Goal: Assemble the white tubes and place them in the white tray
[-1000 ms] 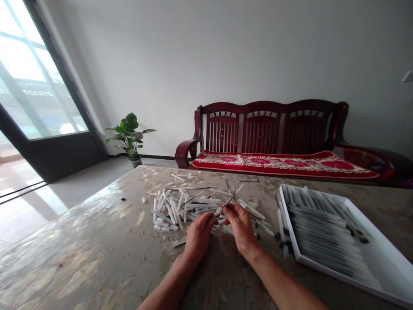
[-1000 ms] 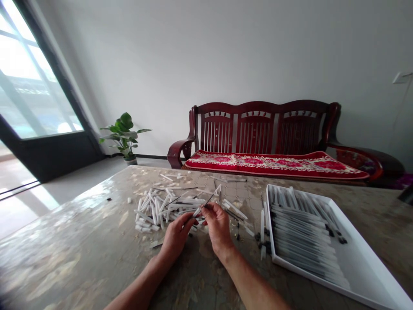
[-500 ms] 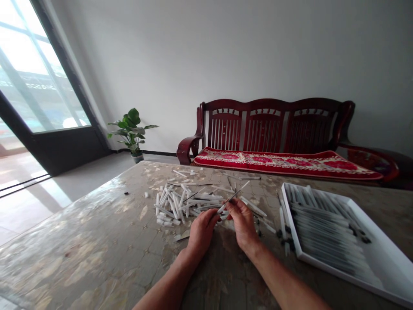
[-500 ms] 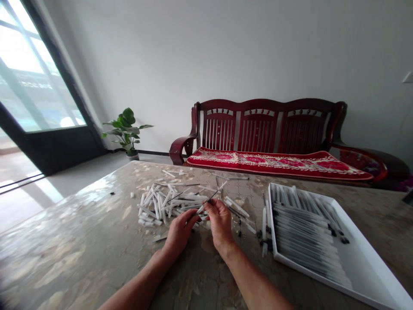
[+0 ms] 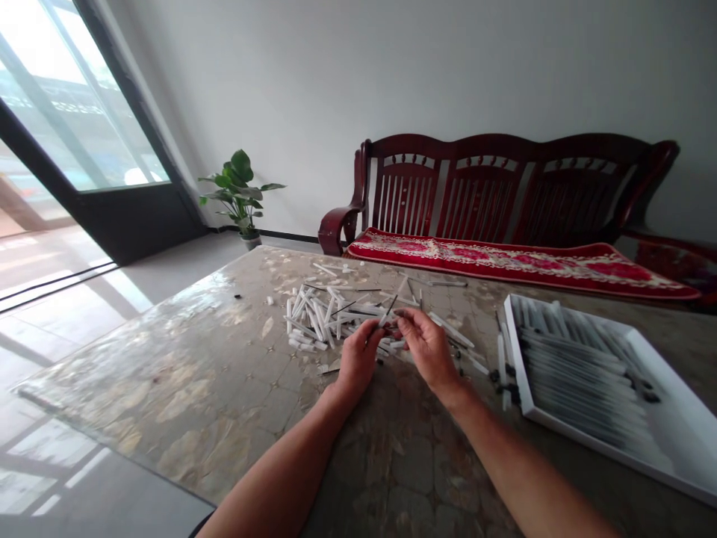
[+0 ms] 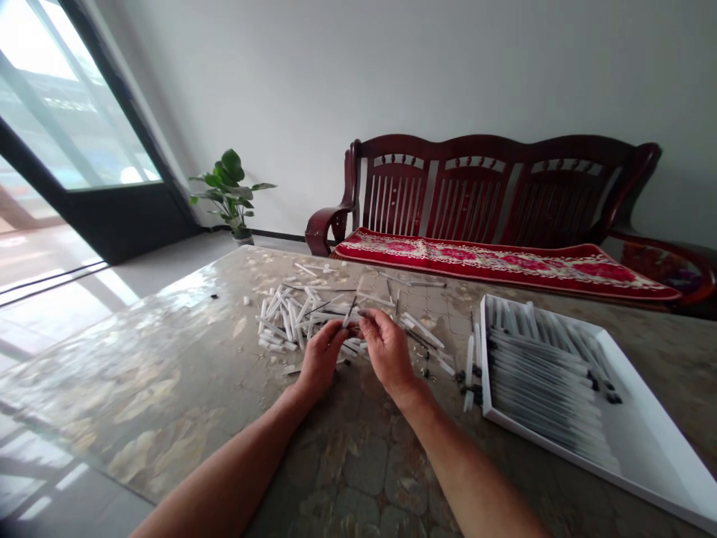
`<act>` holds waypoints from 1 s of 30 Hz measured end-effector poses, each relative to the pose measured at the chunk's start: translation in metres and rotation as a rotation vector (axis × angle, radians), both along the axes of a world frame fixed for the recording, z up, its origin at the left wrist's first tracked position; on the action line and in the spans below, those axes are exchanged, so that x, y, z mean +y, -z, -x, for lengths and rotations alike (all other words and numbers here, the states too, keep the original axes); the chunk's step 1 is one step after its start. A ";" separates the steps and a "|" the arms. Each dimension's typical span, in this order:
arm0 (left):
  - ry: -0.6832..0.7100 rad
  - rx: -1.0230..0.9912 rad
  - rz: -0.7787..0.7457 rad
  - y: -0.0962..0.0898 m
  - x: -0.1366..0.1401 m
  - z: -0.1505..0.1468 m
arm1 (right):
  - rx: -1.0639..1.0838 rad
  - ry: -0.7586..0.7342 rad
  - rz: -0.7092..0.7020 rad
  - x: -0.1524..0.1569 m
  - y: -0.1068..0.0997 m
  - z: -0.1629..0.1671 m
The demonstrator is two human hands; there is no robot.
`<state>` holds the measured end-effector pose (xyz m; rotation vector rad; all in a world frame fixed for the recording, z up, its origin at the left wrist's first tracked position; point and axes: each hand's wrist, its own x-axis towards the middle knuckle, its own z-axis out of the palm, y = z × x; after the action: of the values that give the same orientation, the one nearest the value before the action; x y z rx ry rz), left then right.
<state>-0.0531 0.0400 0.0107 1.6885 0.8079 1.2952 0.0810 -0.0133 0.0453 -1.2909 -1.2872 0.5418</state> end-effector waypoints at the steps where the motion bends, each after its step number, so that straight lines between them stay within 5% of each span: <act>1: -0.024 -0.052 0.017 0.001 0.001 0.000 | -0.085 0.001 0.019 0.000 0.004 0.000; 5: -0.141 -0.125 0.047 0.005 0.007 0.002 | -0.520 -0.036 0.147 -0.003 0.017 0.003; 11: -0.186 0.113 -0.094 0.006 0.009 0.008 | -0.849 -0.047 0.300 -0.011 0.023 0.014; 21: -0.218 0.614 -0.292 -0.004 0.006 0.015 | 0.011 0.174 0.168 0.011 0.034 -0.029; 30: -0.176 0.695 -0.361 -0.005 0.005 0.014 | -0.282 0.215 0.028 0.005 0.023 -0.026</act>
<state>-0.0671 0.0449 0.0155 2.4650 1.1878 0.9974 0.1073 -0.0080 0.0225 -1.5486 -1.3506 0.2314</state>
